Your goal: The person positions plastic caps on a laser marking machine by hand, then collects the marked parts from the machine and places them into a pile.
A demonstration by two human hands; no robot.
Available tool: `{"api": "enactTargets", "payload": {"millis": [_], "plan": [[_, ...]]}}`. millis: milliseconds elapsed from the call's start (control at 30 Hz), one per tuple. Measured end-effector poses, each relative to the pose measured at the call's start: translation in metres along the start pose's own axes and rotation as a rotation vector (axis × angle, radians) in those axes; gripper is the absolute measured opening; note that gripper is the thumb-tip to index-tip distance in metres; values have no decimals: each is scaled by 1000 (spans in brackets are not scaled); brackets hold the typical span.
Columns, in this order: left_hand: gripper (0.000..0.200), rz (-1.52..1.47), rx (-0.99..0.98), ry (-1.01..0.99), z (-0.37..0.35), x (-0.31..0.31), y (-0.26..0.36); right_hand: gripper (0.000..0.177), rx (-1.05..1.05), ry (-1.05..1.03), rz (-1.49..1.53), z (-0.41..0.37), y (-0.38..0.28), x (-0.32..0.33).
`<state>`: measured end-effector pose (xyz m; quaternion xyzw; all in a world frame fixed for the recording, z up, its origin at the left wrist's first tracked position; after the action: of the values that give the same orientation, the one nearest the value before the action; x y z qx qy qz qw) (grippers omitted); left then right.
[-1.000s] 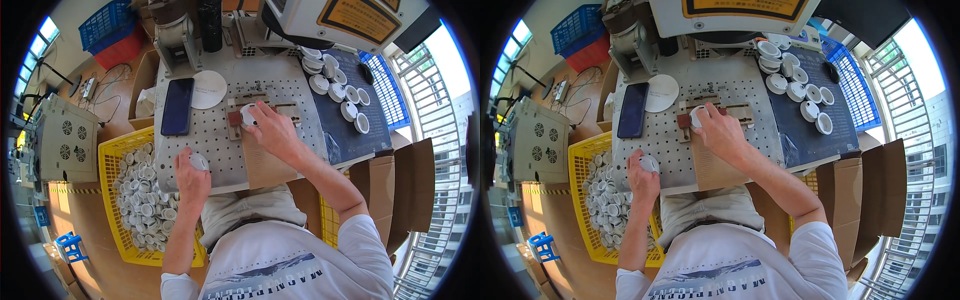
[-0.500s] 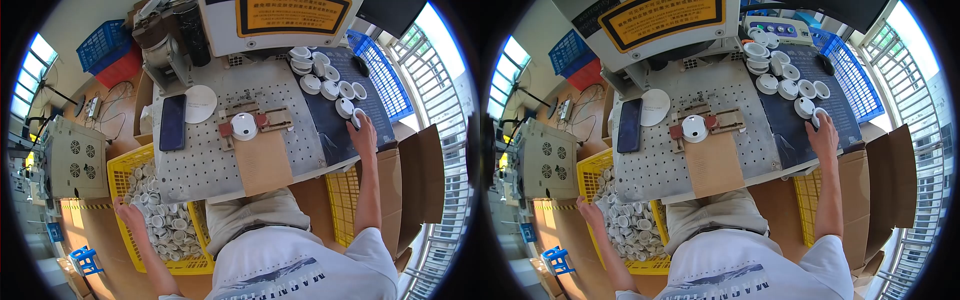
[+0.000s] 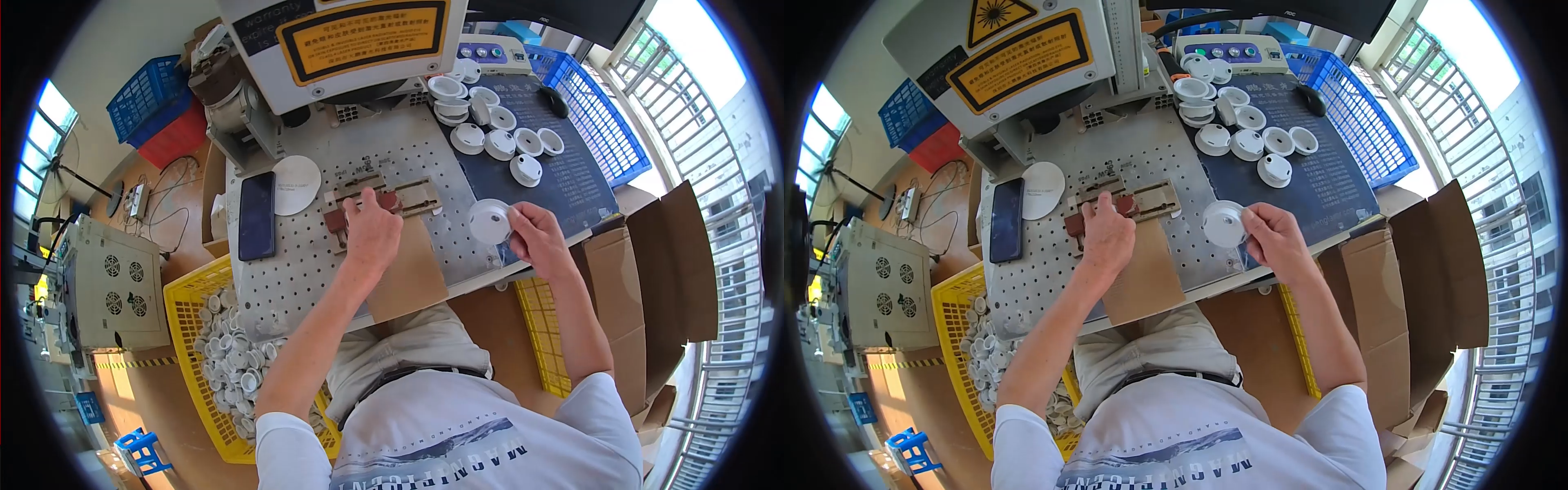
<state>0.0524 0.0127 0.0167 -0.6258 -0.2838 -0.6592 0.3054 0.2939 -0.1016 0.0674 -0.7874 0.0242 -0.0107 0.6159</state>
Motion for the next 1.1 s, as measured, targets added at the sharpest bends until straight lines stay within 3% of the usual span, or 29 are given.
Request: {"api": "enactTargets", "payload": {"millis": [67, 100, 233, 300, 333, 367, 400, 433, 467, 533, 567, 633, 733, 833, 967, 1033, 1100], "plan": [[16, -66, -70, -106, -19, -2, 7, 24, -120, -137, 52, 11, 9, -18], [8, -12, -138, 22, -36, -6, 13, 24, -167, -198, 86, 18, 13, -30], [7, -127, -111, 80, -106, -14, -1, 23, -156, -223, -33, 41, 20, -70], [19, -245, 113, 158, -133, -23, -35, 27, 4, -189, -330, 46, 16, -81], [19, -246, 126, 159, -144, -19, -46, 31, 88, -171, -481, 49, 12, -87], [24, -335, 273, 182, -155, -14, -60, 31, 88, -185, -488, 45, 6, -90], [28, -425, 422, 206, -165, -10, -71, 38, 195, -223, -671, 34, -10, -95], [28, -430, 437, 209, -172, -9, -78, 46, 305, -261, -852, 26, -22, -100], [28, -350, 386, 237, -176, -7, -82, 46, 306, -274, -860, 25, -26, -102], [27, -276, 335, 260, -180, -5, -82, 58, 163, -540, -906, 21, -22, -109], [25, -247, 329, 256, -179, -5, -81, 58, 157, -538, -909, 23, -15, -111], [24, -223, 318, 255, -176, -5, -79, 62, 372, -487, -1008, 29, -4, -118], [18, -223, 322, 274, -176, -4, -79, 63, 297, -378, -1179, 29, -6, -120], [15, -287, 406, 285, -176, -3, -79, 64, 368, -475, -1255, 22, -19, -120], [15, -277, 375, 292, -175, 0, -77, 69, 378, -535, -1266, 32, -8, -121], [15, -280, 376, 291, -176, -1, -78, 71, 254, -410, -1363, 29, -18, -125], [20, -266, 359, 286, -176, -3, -79, 74, 240, -526, -1329, 28, -23, -125]]}}
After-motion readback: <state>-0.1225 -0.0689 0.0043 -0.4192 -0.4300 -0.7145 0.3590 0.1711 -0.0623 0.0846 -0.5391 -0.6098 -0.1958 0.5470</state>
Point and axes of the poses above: each hand's wrist, its own z-axis towards the middle knuckle, its own x-axis out of the back of the hand, y = z × x, the point moved 3 cm from there along z, towards the middle knuckle, and after that the axes turned 9 degrees about -y, right-handed, at the moved point
